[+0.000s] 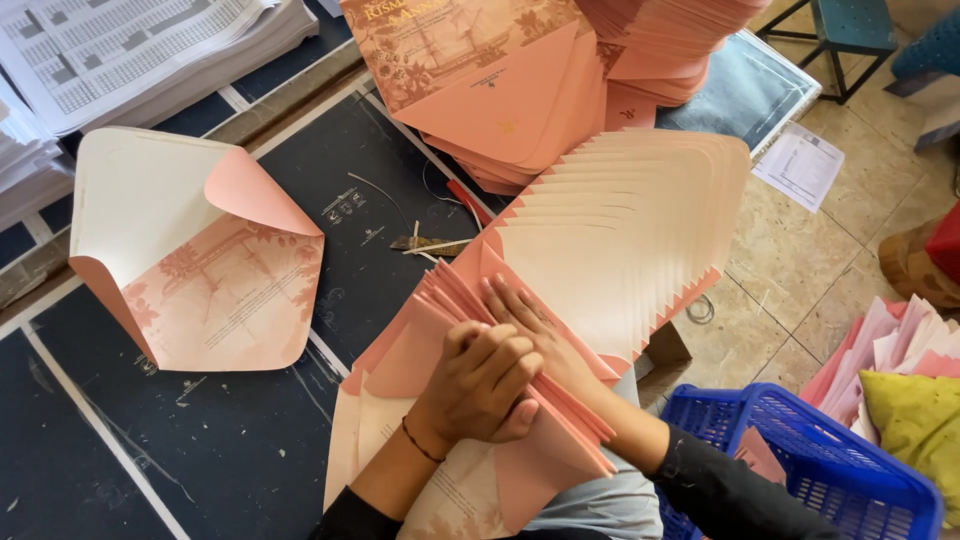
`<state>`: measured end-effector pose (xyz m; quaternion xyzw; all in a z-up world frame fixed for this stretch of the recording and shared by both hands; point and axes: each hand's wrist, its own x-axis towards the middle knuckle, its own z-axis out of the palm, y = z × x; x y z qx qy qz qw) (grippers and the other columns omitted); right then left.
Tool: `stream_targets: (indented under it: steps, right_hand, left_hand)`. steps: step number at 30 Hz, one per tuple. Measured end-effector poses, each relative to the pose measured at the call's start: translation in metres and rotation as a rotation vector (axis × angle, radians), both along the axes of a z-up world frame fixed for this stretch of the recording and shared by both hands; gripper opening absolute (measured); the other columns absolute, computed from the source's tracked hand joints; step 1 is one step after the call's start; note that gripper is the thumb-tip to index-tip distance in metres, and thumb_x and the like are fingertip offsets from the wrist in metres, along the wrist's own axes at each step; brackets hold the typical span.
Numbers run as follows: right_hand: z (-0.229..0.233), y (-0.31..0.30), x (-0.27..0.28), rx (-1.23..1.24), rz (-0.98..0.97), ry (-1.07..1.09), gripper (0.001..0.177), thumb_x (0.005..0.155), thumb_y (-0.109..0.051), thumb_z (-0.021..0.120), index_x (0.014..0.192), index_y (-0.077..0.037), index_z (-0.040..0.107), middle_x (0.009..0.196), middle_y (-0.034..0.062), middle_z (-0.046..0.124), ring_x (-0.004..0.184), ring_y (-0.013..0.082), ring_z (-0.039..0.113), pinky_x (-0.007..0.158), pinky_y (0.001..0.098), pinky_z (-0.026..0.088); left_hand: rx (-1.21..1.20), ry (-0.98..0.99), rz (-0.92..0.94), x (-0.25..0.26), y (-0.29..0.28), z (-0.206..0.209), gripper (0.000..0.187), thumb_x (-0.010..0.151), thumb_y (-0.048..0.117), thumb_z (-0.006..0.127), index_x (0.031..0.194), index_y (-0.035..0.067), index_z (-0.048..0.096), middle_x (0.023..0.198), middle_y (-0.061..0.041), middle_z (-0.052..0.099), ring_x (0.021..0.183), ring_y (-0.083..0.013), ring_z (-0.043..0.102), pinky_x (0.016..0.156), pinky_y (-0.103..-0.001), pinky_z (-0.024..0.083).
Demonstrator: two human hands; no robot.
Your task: The person removes a white string from a stack of peach-colored paper sheets, then folds the sheets into envelope shapes one by one. The finished envelopes are placed into a blue basket on the floor.
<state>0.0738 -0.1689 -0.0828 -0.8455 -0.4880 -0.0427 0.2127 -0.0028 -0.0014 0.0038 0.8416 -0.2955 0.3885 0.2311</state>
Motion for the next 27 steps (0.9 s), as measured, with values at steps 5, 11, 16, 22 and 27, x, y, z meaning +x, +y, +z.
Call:
stream_targets:
  steps: [5, 11, 16, 22, 27]
  right_hand:
    - [0.109, -0.017, 0.017, 0.356, -0.026, 0.579, 0.036, 0.103, -0.005, 0.056, 0.131, -0.008, 0.078, 0.13, 0.0173, 0.081, 0.127, 0.0387, 0.073, 0.108, 0.0517, 0.055]
    - [0.044, -0.155, 0.06, 0.429, -1.014, -0.122, 0.062, 0.104, -0.012, 0.084, 0.157, 0.001, 0.055, 0.137, 0.0197, 0.045, 0.122, 0.0378, 0.052, 0.084, 0.0348, 0.063]
    - [0.021, -0.187, 0.067, 0.763, -1.09, 0.527, 0.083, 0.108, -0.046, 0.086, 0.154, 0.01, 0.046, 0.134, 0.0273, 0.048, 0.114, 0.0388, 0.064, 0.08, 0.0455, 0.068]
    - [0.001, -0.204, 0.082, 0.898, -1.025, 0.707, 0.083, 0.11, -0.047, 0.083, 0.154, 0.007, 0.038, 0.131, 0.0198, 0.043, 0.112, 0.0375, 0.065, 0.084, 0.048, 0.067]
    - [-0.022, -0.211, 0.087, 1.151, -0.772, 1.093, 0.068, 0.113, -0.027, 0.069, 0.162, -0.019, 0.022, 0.129, 0.0144, 0.061, 0.102, 0.0334, 0.076, 0.084, 0.0499, 0.068]
  left_hand:
    - [-0.011, 0.081, -0.006, 0.031, -0.004, -0.019, 0.043, 0.105, 0.041, 0.041, 0.108, 0.007, 0.067, 0.123, -0.012, 0.066, 0.108, -0.0291, 0.067, 0.102, -0.046, 0.048]
    - [0.075, 0.2, -0.001, 0.036, -0.016, -0.034, 0.041, 0.097, 0.037, 0.051, 0.116, 0.005, 0.07, 0.131, -0.018, 0.072, 0.131, -0.0302, 0.069, 0.123, -0.054, 0.037]
    - [0.094, 0.221, -0.008, 0.037, -0.017, -0.045, 0.042, 0.098, 0.04, 0.05, 0.115, 0.008, 0.069, 0.127, -0.015, 0.072, 0.127, -0.0284, 0.069, 0.122, -0.053, 0.038]
    - [0.116, 0.252, 0.008, 0.038, -0.018, -0.057, 0.044, 0.098, 0.044, 0.047, 0.114, 0.01, 0.07, 0.125, -0.013, 0.071, 0.127, -0.0268, 0.068, 0.123, -0.05, 0.038]
    - [0.125, 0.27, 0.034, 0.029, -0.012, -0.061, 0.046, 0.097, 0.046, 0.046, 0.116, 0.012, 0.071, 0.124, -0.011, 0.07, 0.128, -0.0256, 0.068, 0.123, -0.049, 0.038]
